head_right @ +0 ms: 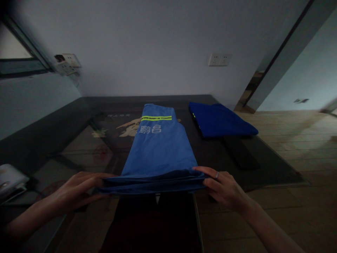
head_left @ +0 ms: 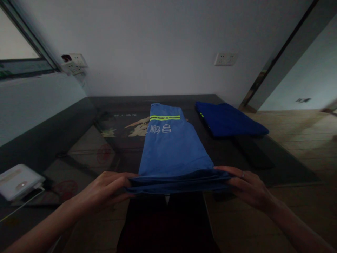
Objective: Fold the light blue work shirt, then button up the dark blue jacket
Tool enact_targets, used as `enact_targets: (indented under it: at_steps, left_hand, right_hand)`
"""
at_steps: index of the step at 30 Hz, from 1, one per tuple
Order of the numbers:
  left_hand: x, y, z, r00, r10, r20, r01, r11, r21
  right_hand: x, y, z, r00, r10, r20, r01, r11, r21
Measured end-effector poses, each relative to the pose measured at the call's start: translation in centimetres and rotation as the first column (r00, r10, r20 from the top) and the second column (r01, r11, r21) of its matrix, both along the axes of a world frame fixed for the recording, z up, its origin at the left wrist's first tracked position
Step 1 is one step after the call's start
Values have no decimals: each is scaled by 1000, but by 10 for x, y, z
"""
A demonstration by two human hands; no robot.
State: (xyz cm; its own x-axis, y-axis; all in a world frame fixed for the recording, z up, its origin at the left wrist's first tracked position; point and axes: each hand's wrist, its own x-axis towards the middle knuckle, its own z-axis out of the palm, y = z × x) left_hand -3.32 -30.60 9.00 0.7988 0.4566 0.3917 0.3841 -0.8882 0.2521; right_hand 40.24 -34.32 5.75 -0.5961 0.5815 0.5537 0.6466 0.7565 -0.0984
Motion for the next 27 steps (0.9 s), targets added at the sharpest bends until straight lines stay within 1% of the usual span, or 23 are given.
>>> enact_targets:
  at_steps: [3, 5, 8, 11, 14, 16, 19, 21, 23, 25, 27]
  left_hand:
    - [-2, -5, -2, 1000, 5, -4, -4, 996, 84]
    - [-3, -7, -4, 1000, -5, -14, 6, 994, 109]
    - [-4, -7, -8, 999, -22, -45, 27, 994, 104]
    - [-5, -5, -12, 997, -52, -65, 58, 993, 99]
    - [-5, -6, -15, 995, -81, -55, 87, 988, 130]
    - [-5, -7, -16, 996, -80, -45, 86, 986, 140]
    - [-3, -8, -16, 997, -70, -31, 74, 988, 138]
    - [-2, -9, -16, 996, -88, -16, 89, 984, 153]
    - [0, -11, -15, 992, -124, 13, 120, 979, 165]
    - [3, -14, -17, 986, -154, 59, 143, 977, 157]
    - [5, -19, -22, 987, -139, 84, 128, 985, 118]
  right_hand:
    - [0, -7, 1, 1000, -9, -7, 9, 1000, 28]
    - [-1, -8, 0, 999, -14, -35, 14, 1000, 13]
    - [-4, -8, -4, 996, 21, -88, -29, 995, -94]
    - [-11, -7, -8, 994, 46, -98, -68, 969, -239]
    - [-18, -7, -11, 993, 76, -87, -100, 944, -313]
    - [-21, -6, -13, 991, 94, -93, -119, 942, -313]
    - [-20, -8, -13, 984, 94, -153, -132, 955, -264]
    - [-17, -13, -10, 980, 49, -191, -96, 966, -242]
    - [-14, -23, -8, 980, -52, -192, 2, 968, -251]
    - [-13, -35, -7, 975, -163, -154, 119, 958, -260]
    - [-13, -45, -11, 969, -225, -103, 196, 953, -231]
